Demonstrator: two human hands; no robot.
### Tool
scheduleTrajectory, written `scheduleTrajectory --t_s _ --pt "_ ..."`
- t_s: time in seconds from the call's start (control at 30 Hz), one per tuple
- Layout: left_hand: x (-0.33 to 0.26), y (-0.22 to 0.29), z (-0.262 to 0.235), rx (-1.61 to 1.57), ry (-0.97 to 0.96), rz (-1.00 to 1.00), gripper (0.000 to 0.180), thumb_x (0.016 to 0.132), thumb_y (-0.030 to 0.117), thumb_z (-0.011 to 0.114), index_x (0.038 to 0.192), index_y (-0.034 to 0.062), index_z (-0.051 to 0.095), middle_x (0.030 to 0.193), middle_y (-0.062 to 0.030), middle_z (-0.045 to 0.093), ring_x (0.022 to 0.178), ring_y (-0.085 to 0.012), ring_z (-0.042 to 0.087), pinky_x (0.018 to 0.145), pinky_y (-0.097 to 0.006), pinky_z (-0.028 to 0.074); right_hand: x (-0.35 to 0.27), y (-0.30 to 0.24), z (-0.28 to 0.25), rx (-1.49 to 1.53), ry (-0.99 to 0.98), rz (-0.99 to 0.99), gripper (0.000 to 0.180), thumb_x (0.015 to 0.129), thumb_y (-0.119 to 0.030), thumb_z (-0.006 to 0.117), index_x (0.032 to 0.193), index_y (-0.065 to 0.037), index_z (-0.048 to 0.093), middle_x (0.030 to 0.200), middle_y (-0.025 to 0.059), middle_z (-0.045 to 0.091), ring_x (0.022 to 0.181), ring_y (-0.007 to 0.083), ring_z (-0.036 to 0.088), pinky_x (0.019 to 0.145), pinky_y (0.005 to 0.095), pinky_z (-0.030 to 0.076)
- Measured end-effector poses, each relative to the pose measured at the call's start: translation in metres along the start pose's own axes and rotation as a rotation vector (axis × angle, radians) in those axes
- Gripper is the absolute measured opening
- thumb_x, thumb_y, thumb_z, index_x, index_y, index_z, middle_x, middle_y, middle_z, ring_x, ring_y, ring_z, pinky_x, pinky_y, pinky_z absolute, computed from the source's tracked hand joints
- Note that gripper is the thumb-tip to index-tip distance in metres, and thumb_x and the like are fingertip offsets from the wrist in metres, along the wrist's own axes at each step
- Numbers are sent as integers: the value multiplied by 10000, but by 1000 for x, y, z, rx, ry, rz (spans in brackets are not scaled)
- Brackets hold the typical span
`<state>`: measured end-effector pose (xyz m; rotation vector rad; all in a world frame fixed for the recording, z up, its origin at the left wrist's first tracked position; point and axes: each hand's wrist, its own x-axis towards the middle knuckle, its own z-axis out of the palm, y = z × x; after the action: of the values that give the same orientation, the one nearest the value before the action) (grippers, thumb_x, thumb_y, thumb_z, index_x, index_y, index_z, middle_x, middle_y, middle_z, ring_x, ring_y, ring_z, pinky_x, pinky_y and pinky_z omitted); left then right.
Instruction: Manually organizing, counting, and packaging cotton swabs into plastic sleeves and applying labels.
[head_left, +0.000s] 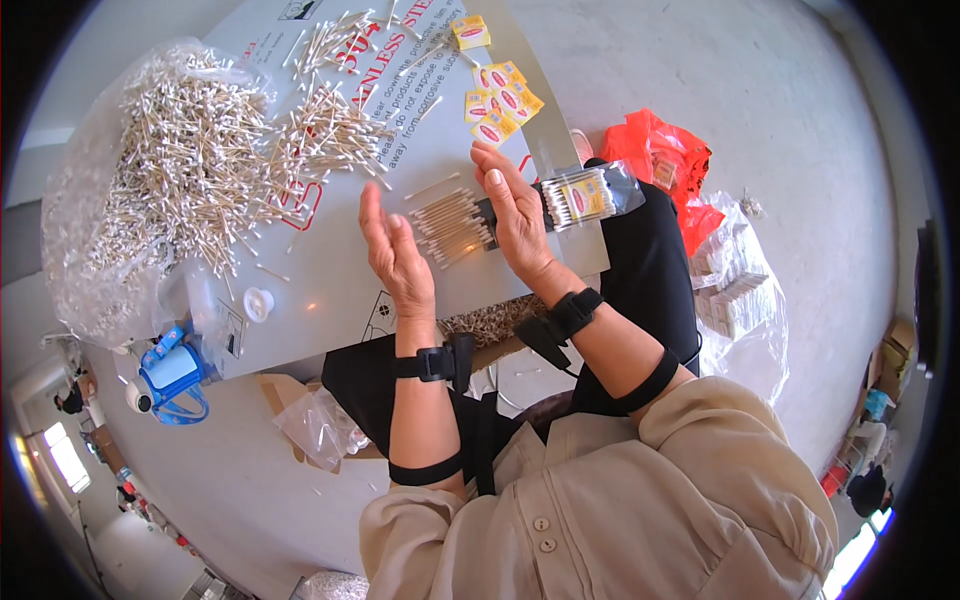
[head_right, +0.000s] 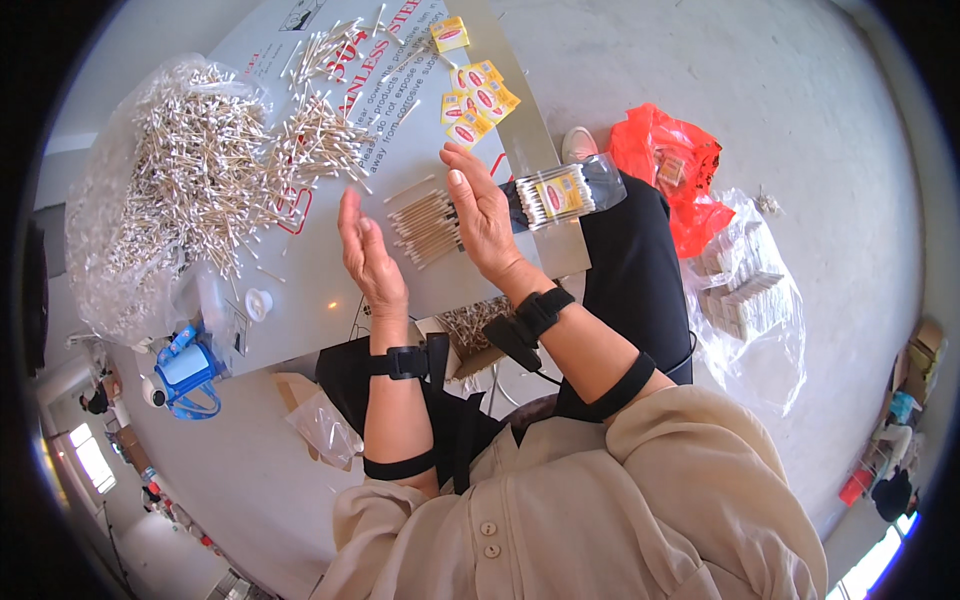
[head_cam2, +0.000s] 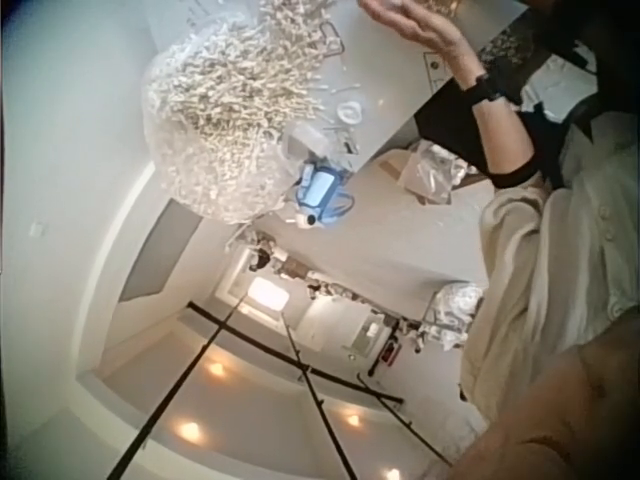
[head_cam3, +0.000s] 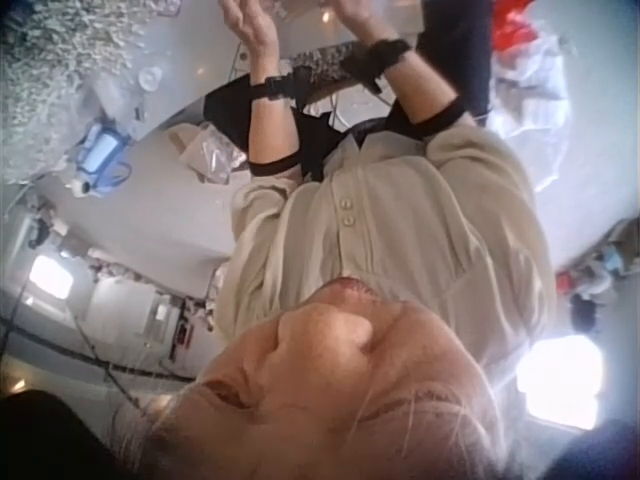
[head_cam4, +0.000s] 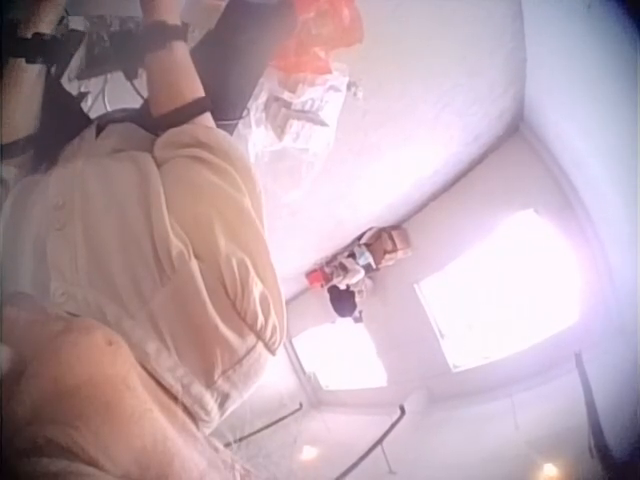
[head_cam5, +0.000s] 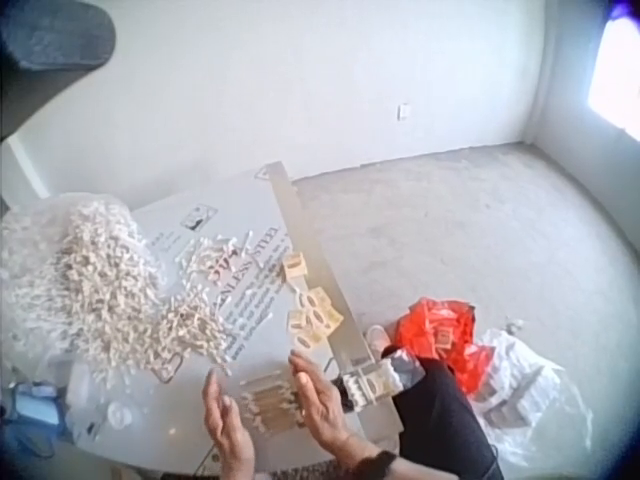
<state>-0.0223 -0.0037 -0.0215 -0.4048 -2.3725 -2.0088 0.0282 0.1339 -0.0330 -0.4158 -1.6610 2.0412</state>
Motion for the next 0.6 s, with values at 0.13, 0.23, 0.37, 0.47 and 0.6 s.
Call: scheduleTrajectory --t_s 0.13,0.23,0.37,0.47,0.6 --pt "-7 -3 9 -22 81 -37 612 1042 380 393 1481 -31 280 1519 -187 322 1419 -282 303 1163 -394 235 1 5 5 -50 -4 -43 463 1052 -306 423 1369 26 484 1448 118 448 1326 175 420 1116 315 340" --pt "0 -3 22 -50 40 -9 619 1046 387 373 1488 -31 259 1526 -199 308 1420 -286 304 1166 -400 230 9 6 8 -20 24 -21 482 1052 -315 421 1385 30 461 1446 114 449 1331 178 416 1114 312 337" --pt "4 -1 31 -96 57 -2 632 1040 429 378 1464 -36 312 1488 -214 361 1395 -283 341 1163 -413 246 17 4 10 -36 -14 -14 467 1041 -320 435 1347 28 494 1427 190 472 1343 291 425 1108 345 315" --pt "4 -2 32 -119 30 -19 626 1039 422 381 1452 -45 324 1481 -213 368 1392 -288 344 1162 -418 248 16 4 5 12 -48 41 499 1047 -343 417 1375 29 466 1428 161 464 1338 244 421 1119 332 321" --pt "5 -6 29 -280 113 -15 616 1040 421 370 1442 -45 342 1477 -218 370 1383 -295 356 1156 -417 261 15 3 2 198 59 92 538 1052 -365 397 1400 45 433 1420 139 464 1334 207 425 1135 327 323"
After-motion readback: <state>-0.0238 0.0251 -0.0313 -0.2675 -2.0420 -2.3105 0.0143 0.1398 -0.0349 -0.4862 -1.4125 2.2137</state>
